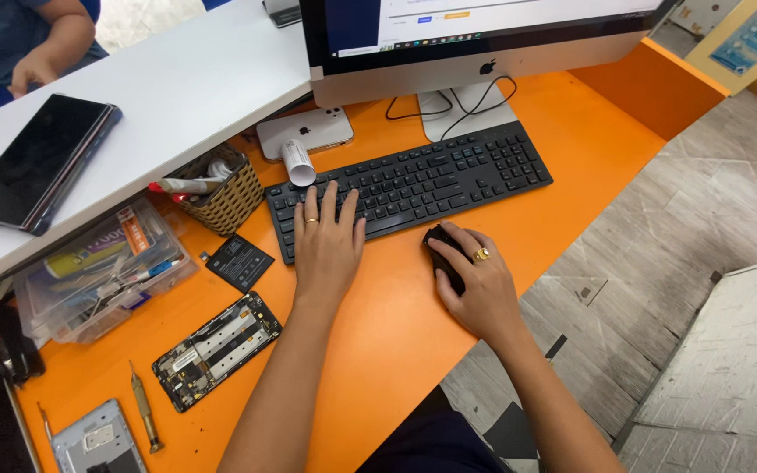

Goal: The person works on a disassembled smartphone motherboard on an orange desk, using tools to adjust internal components. They then pick up a separate smartphone, interact with its touchscreen, and place it down. The person also uses a computer keyboard and mouse before returning to the motherboard.

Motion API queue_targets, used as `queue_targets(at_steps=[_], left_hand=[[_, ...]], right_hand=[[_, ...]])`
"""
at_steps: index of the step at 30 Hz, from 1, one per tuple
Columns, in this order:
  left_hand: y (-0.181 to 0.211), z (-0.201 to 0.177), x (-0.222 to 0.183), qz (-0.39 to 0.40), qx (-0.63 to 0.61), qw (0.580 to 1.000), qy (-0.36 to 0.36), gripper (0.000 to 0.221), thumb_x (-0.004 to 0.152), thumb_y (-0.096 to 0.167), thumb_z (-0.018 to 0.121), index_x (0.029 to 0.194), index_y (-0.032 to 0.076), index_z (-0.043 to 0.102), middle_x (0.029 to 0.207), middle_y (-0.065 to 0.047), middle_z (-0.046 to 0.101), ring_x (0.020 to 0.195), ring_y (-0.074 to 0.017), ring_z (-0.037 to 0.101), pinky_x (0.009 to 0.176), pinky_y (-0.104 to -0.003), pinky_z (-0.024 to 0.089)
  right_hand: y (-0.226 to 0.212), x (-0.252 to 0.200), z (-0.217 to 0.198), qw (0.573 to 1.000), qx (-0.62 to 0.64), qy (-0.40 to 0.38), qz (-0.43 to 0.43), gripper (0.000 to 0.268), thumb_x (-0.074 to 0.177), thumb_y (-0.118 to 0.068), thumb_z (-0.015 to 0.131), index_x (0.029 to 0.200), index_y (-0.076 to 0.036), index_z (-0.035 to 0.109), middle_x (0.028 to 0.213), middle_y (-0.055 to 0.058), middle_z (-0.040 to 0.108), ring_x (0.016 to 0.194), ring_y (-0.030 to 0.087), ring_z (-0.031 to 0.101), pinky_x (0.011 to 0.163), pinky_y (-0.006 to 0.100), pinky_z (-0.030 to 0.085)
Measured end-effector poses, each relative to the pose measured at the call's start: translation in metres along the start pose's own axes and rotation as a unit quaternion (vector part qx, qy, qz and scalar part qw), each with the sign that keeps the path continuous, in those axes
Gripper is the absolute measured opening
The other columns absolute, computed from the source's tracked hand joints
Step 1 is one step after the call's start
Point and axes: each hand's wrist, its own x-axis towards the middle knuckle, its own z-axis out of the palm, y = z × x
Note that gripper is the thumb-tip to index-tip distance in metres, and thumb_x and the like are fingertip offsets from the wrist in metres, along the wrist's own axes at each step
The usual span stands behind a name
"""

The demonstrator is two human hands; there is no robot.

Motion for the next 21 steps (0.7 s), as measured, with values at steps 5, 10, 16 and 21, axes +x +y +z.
queue_targets(at_steps=[5,10,16,21], left_hand=[[0.0001,0.0028,-0.0027,0.000,0.002,1.000,0.000,0.040,0.109,0.035,0.059,0.142,0.014,0.067,0.149,-0.020,0.059,0.147,-0.0455,0.047,0.117,-0.064,0.037],[-0.0004,0.0048,-0.0038,-0.009,0.013,1.000,-0.010,0.041,0.109,0.039,0.057,0.143,0.017,0.066,0.152,-0.019,0.058,0.148,-0.0467,0.044,0.116,-0.073,0.030],[-0.0015,0.0043,-0.0045,-0.026,0.012,0.999,-0.028,0.043,0.110,0.041,0.055,0.145,0.018,0.064,0.155,-0.019,0.055,0.150,-0.0468,0.042,0.115,-0.078,0.025],[-0.0007,0.0031,-0.0035,-0.024,0.017,0.999,-0.025,0.043,0.110,0.041,0.054,0.144,0.017,0.065,0.152,-0.019,0.057,0.150,-0.0468,0.043,0.114,-0.078,0.026]], right_hand=[[-0.0011,-0.0017,-0.0017,1.000,-0.002,-0.013,0.016,0.042,0.090,-0.017,0.071,0.132,-0.023,0.074,0.141,0.005,0.067,0.126,0.035,0.063,0.108,0.046,0.053],[-0.0028,-0.0022,-0.0024,0.999,0.000,-0.027,0.038,0.041,0.090,-0.018,0.070,0.131,-0.022,0.074,0.139,0.005,0.067,0.127,0.035,0.062,0.107,0.046,0.053],[-0.0015,-0.0013,-0.0027,0.999,-0.003,-0.030,0.029,0.042,0.090,-0.019,0.070,0.132,-0.022,0.073,0.140,0.006,0.066,0.129,0.037,0.060,0.110,0.047,0.052],[-0.0030,0.0019,-0.0058,0.999,0.012,-0.029,0.027,0.042,0.090,-0.014,0.069,0.132,-0.018,0.073,0.140,0.009,0.066,0.129,0.038,0.061,0.109,0.048,0.053]])
